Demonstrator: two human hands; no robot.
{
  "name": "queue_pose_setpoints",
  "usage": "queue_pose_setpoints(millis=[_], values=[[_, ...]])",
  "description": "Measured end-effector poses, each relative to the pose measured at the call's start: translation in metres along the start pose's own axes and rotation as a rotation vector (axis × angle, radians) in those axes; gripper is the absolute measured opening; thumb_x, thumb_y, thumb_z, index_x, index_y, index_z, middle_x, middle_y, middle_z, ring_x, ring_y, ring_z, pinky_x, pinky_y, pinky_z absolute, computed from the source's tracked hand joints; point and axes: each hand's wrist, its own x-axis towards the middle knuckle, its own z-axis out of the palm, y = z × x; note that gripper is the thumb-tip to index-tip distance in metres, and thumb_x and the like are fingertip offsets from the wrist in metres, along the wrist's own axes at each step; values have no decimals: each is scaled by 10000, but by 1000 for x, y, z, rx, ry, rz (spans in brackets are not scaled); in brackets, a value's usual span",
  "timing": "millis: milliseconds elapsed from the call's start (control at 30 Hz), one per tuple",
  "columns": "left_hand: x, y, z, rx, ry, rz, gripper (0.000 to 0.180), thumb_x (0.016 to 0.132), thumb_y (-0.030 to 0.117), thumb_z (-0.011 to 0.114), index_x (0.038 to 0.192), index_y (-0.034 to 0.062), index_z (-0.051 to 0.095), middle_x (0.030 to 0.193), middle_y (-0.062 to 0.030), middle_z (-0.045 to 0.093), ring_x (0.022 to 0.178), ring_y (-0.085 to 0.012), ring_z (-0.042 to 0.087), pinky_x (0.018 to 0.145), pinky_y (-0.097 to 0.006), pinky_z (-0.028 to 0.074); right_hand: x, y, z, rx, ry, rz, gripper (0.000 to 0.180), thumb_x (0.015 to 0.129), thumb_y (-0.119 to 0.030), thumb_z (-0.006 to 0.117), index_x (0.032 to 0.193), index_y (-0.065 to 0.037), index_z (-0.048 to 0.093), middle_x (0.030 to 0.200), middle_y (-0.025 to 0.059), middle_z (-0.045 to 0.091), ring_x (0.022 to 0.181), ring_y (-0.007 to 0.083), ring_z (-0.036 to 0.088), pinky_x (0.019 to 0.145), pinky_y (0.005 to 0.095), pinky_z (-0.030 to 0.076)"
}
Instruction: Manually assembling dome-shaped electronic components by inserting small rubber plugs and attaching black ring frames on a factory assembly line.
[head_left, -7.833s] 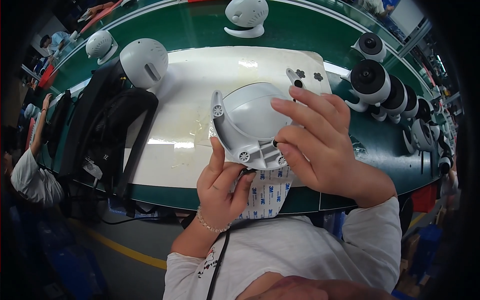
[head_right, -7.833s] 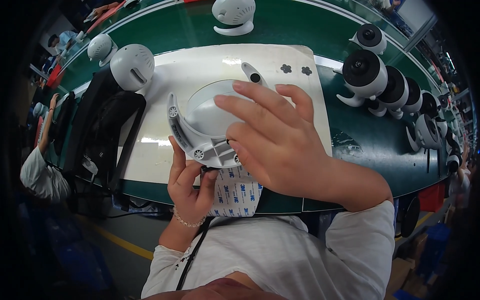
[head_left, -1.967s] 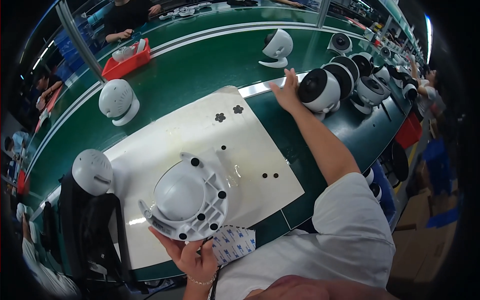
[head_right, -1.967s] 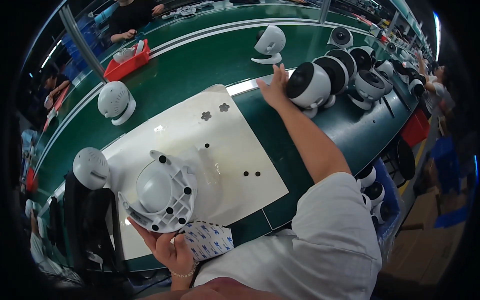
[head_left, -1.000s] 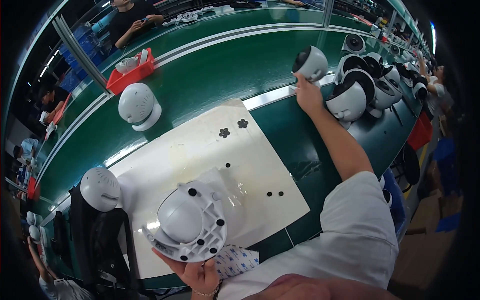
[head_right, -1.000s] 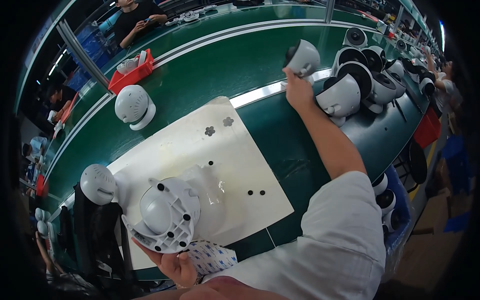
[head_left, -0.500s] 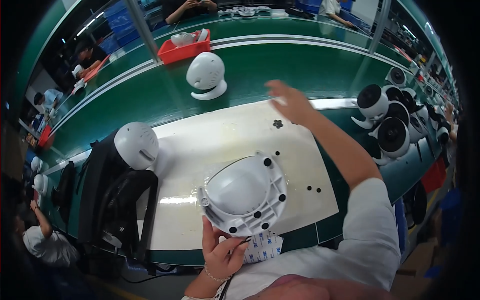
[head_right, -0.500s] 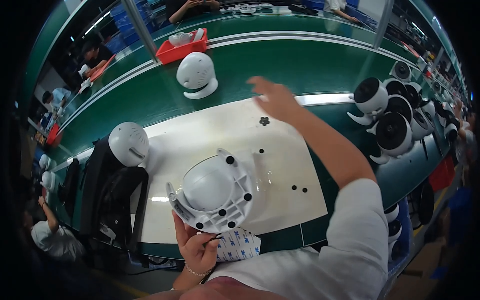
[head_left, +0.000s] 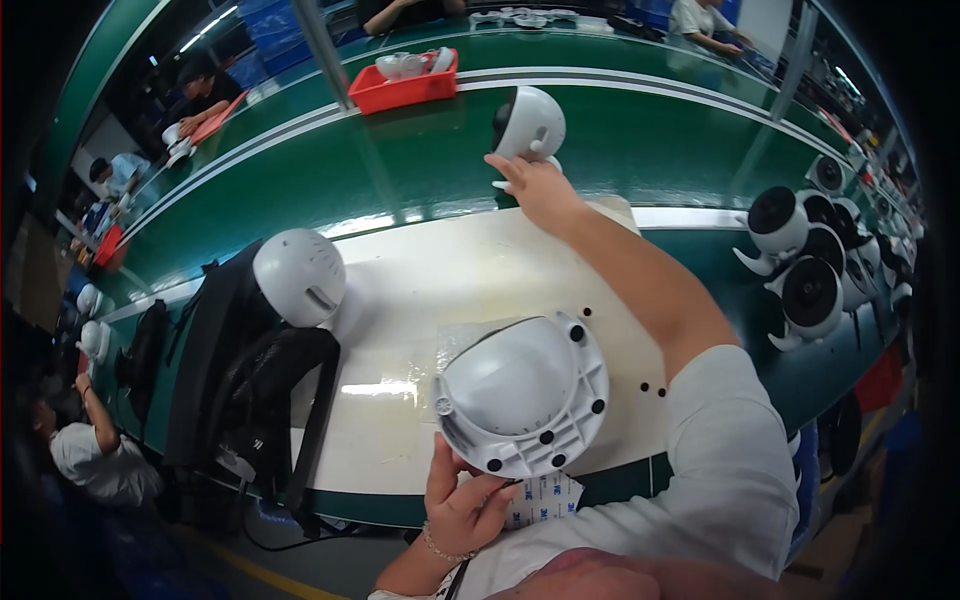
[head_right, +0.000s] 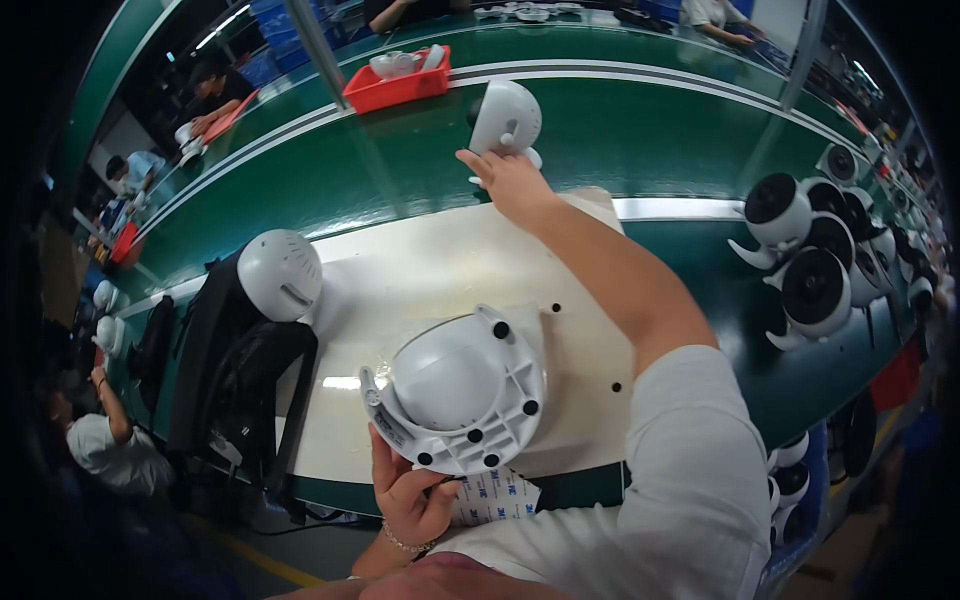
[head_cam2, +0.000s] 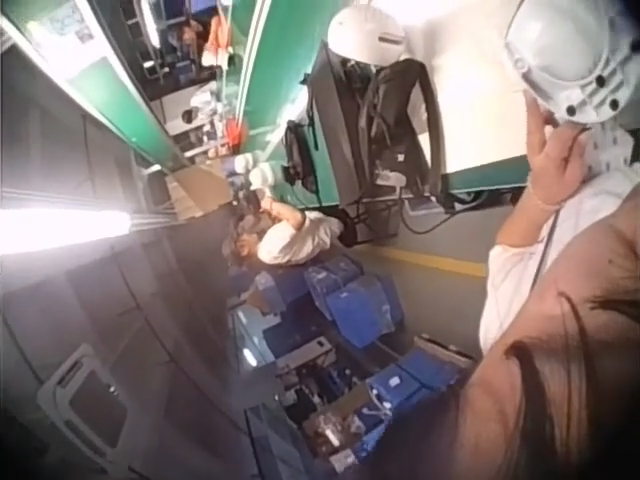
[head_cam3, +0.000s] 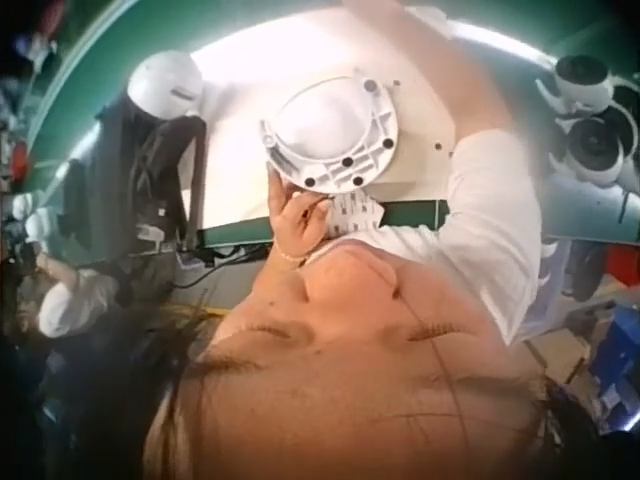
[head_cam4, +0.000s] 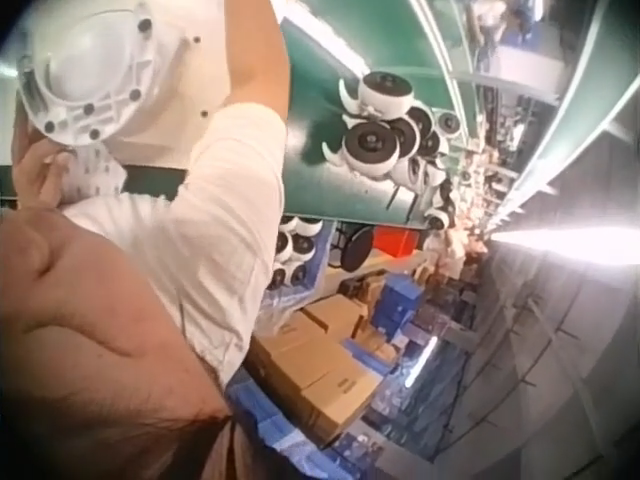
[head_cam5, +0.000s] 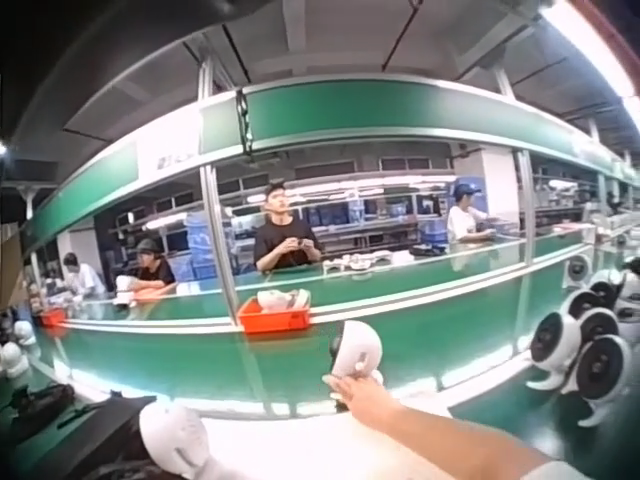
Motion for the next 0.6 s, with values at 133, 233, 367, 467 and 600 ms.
queue_pose_setpoints(millis=[133, 233, 367, 467, 600], values=[[0, 3, 1, 3, 14, -2, 110, 673, 45, 678, 750, -1, 614, 1347, -277, 206, 766, -222, 568, 612, -260, 478, -78, 19, -53, 155, 132, 95, 506, 753, -55, 587, 1206, -146, 381, 971, 140, 522, 861, 331, 531, 746, 389, 447], [-4, 3, 1, -33, 43, -11, 103, 699, 66, 658, 757, -3, 606, 1353, -276, 195, 726, -211, 551, 594, -258, 465, -134, 27, -85, 158, 168, 132, 516, 723, -25, 617, 1181, -119, 398, 892, 122, 521, 811, 303, 536, 718, 360, 446], [-3, 4, 1, -41, 61, -23, 99, 709, 65, 650, 755, -6, 599, 1346, -287, 207, 701, -213, 540, 579, -253, 455, -206, 31, -112, 170, 220, 186, 504, 741, -50, 620, 1185, -92, 385, 864, 113, 537, 791, 275, 550, 698, 350, 454], [3, 5, 7, -79, 53, -6, 106, 680, 43, 669, 739, -14, 603, 1331, -317, 213, 658, -204, 529, 564, -246, 446, -240, 29, -135, 72, 94, 318, 496, 736, -36, 600, 1182, -100, 393, 929, 124, 562, 849, 300, 550, 732, 362, 436], [10, 7, 13, -146, 55, 24, 95, 684, 23, 669, 740, -19, 605, 1332, -334, 187, 626, -171, 533, 537, -227, 430, -235, -24, -159, 162, 107, 355, 309, 748, -61, 598, 1044, -47, 508, 1029, 108, 551, 972, 253, 533, 844, 311, 396]])
